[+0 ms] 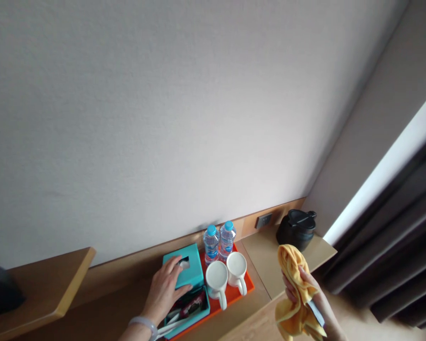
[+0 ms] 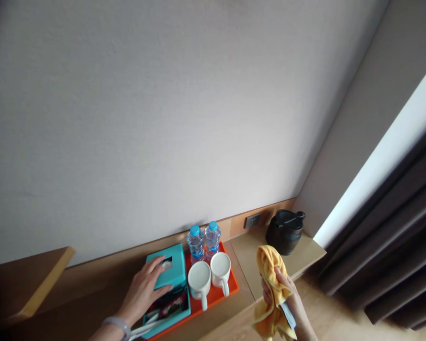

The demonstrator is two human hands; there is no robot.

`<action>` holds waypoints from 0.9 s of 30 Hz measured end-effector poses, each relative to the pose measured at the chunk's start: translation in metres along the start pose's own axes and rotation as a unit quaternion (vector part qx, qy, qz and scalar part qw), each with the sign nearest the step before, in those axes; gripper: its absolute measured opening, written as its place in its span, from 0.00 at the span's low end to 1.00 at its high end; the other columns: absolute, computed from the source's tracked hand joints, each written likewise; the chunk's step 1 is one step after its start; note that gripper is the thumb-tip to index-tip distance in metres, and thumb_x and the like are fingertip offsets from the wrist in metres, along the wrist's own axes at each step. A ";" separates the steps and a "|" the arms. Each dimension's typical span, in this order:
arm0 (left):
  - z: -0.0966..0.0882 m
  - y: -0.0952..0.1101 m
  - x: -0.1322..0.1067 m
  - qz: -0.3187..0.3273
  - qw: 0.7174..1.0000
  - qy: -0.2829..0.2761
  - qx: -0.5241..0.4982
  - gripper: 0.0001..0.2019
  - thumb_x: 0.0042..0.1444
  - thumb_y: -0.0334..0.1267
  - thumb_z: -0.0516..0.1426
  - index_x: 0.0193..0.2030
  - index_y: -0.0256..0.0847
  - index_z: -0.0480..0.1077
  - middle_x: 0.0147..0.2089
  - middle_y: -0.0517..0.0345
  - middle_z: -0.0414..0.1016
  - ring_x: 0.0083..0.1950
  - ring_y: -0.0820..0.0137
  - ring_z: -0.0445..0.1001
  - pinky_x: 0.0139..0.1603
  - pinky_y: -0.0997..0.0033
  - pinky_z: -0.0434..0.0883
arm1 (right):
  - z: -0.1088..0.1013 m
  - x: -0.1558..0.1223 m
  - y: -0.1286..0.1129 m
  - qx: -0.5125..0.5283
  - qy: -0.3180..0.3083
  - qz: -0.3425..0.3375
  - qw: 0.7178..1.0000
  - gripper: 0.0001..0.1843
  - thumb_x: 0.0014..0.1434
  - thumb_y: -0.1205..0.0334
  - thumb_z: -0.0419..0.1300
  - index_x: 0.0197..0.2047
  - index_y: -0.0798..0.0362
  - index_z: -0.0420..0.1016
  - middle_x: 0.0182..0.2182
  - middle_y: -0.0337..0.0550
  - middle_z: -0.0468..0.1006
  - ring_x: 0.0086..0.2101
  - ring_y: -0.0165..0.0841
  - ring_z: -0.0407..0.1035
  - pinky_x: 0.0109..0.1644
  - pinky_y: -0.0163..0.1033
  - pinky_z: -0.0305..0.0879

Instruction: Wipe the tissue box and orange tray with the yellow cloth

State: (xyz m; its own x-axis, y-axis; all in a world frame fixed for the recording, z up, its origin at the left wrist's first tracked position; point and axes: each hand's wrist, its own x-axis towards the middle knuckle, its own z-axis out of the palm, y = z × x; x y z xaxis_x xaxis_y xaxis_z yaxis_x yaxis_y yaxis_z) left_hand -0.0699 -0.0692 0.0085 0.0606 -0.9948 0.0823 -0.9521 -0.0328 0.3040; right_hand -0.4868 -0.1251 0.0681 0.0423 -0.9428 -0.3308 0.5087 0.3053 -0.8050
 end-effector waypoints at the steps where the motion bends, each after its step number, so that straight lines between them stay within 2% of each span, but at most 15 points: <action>1: 0.005 0.003 -0.001 -0.006 1.000 0.000 -0.001 0.14 0.58 0.41 0.65 0.48 0.40 0.74 0.72 0.45 0.63 0.72 0.52 0.63 0.68 0.48 0.68 | 0.004 0.001 -0.001 -0.011 -0.008 0.015 1.000 0.22 0.52 0.45 0.73 0.34 0.53 0.72 0.23 0.39 0.72 0.20 0.27 0.62 0.22 0.32 0.63; 3: 0.011 0.008 -0.004 -0.018 1.000 0.004 -0.010 0.14 0.57 0.41 0.65 0.49 0.41 0.74 0.72 0.46 0.63 0.72 0.52 0.61 0.68 0.47 0.67 | 0.017 0.003 -0.006 -0.057 -0.034 0.029 0.997 0.22 0.53 0.45 0.72 0.36 0.53 0.72 0.22 0.37 0.71 0.20 0.27 0.63 0.22 0.31 0.61; 5: 0.012 0.011 -0.006 -0.024 0.999 0.000 -0.031 0.18 0.57 0.41 0.64 0.53 0.41 0.72 0.73 0.46 0.62 0.73 0.53 0.60 0.69 0.46 0.66 | 0.039 0.003 -0.014 -0.150 -0.076 0.002 0.986 0.22 0.57 0.46 0.70 0.44 0.53 0.73 0.26 0.38 0.74 0.25 0.29 0.68 0.28 0.32 0.65; 7: 0.011 0.007 -0.008 -0.022 0.998 -0.019 -0.060 0.25 0.55 0.38 0.65 0.60 0.41 0.69 0.73 0.45 0.62 0.73 0.55 0.60 0.71 0.47 0.64 | 0.066 0.004 -0.019 -0.256 -0.145 -0.035 0.955 0.23 0.62 0.48 0.67 0.55 0.51 0.72 0.38 0.41 0.79 0.37 0.33 0.73 0.41 0.34 0.70; 8: 0.010 0.003 -0.009 -0.020 0.997 -0.030 -0.075 0.30 0.54 0.35 0.65 0.64 0.40 0.65 0.73 0.44 0.63 0.73 0.56 0.61 0.72 0.48 0.64 | 0.080 0.005 -0.018 -0.315 -0.185 -0.059 0.929 0.22 0.64 0.50 0.64 0.57 0.51 0.71 0.43 0.42 0.79 0.42 0.35 0.73 0.46 0.36 0.70; 9: 0.011 -0.001 -0.010 -0.020 0.995 -0.036 -0.088 0.36 0.52 0.34 0.65 0.67 0.40 0.62 0.73 0.44 0.62 0.73 0.56 0.61 0.72 0.48 0.63 | 0.095 0.007 -0.016 -0.377 -0.219 -0.088 0.896 0.19 0.65 0.54 0.63 0.57 0.51 0.72 0.45 0.43 0.78 0.44 0.36 0.72 0.49 0.37 0.70; 11: 0.013 -0.012 -0.012 -0.030 0.995 -0.020 -0.097 0.46 0.48 0.35 0.67 0.73 0.39 0.53 0.76 0.41 0.54 0.76 0.54 0.55 0.75 0.46 0.60 | 0.122 0.012 -0.007 -0.496 -0.256 -0.165 0.813 0.14 0.63 0.64 0.59 0.53 0.51 0.74 0.45 0.44 0.77 0.45 0.37 0.72 0.50 0.39 0.69; 14: 0.019 -0.023 -0.015 -0.047 0.993 -0.002 -0.108 0.58 0.42 0.38 0.70 0.76 0.35 0.43 0.80 0.39 0.38 0.80 0.50 0.43 0.77 0.43 0.54 | 0.163 0.022 0.020 -0.645 -0.240 -0.309 0.657 0.22 0.57 0.75 0.57 0.53 0.50 0.73 0.54 0.49 0.73 0.47 0.40 0.73 0.51 0.42 0.71; 17: 0.023 -0.027 -0.016 -0.045 0.985 -0.026 -0.164 0.58 0.41 0.36 0.68 0.76 0.29 0.41 0.80 0.34 0.39 0.79 0.51 0.45 0.79 0.48 0.52 | 0.208 0.032 0.060 -0.720 -0.267 -0.396 0.503 0.25 0.60 0.76 0.55 0.58 0.47 0.71 0.58 0.49 0.71 0.48 0.41 0.73 0.49 0.43 0.74; 20: 0.021 -0.027 -0.016 -0.059 0.968 -0.040 -0.240 0.54 0.43 0.35 0.66 0.75 0.28 0.43 0.79 0.30 0.40 0.78 0.52 0.49 0.79 0.49 0.52 | 0.249 0.042 0.108 -0.759 -0.350 -0.397 0.379 0.16 0.68 0.68 0.54 0.56 0.46 0.71 0.52 0.47 0.74 0.46 0.42 0.74 0.43 0.44 0.77; 22: 0.022 -0.028 -0.017 -0.071 0.956 -0.047 -0.279 0.52 0.45 0.36 0.65 0.75 0.30 0.43 0.79 0.30 0.38 0.78 0.53 0.50 0.78 0.49 0.53 | 0.262 0.050 0.133 -0.798 -0.365 -0.351 0.327 0.13 0.69 0.65 0.55 0.55 0.48 0.73 0.50 0.49 0.76 0.44 0.44 0.75 0.38 0.45 0.78; 23: 0.025 -0.029 -0.018 -0.072 0.954 -0.044 -0.287 0.52 0.46 0.37 0.65 0.75 0.31 0.43 0.79 0.32 0.37 0.78 0.54 0.49 0.78 0.49 0.53 | 0.264 0.054 0.141 -0.817 -0.357 -0.327 0.312 0.13 0.68 0.66 0.54 0.54 0.51 0.74 0.49 0.52 0.77 0.43 0.45 0.76 0.37 0.46 0.79; 25: 0.035 -0.035 -0.022 -0.074 0.953 -0.031 -0.294 0.53 0.48 0.40 0.64 0.76 0.33 0.40 0.80 0.36 0.35 0.80 0.56 0.45 0.79 0.49 0.50 | 0.260 0.063 0.146 -0.850 -0.331 -0.288 0.290 0.15 0.67 0.71 0.53 0.53 0.58 0.76 0.47 0.58 0.78 0.43 0.46 0.77 0.38 0.47 0.79; 27: 0.053 -0.043 -0.030 -0.079 0.947 -0.019 -0.312 0.54 0.50 0.44 0.63 0.76 0.31 0.37 0.80 0.35 0.39 0.80 0.56 0.45 0.79 0.48 0.49 | 0.252 0.068 0.141 -0.870 -0.315 -0.270 0.268 0.15 0.64 0.77 0.52 0.48 0.65 0.79 0.43 0.63 0.80 0.43 0.49 0.78 0.39 0.49 0.79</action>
State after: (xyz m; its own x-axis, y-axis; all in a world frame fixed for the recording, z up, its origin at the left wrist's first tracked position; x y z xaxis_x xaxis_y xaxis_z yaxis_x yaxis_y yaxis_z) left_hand -0.0463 -0.0434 -0.0576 0.1656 -0.9853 -0.0425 -0.5685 -0.1306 0.8122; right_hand -0.1957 -0.1804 0.0565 0.7821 -0.5800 -0.2280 -0.5590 -0.8146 0.1549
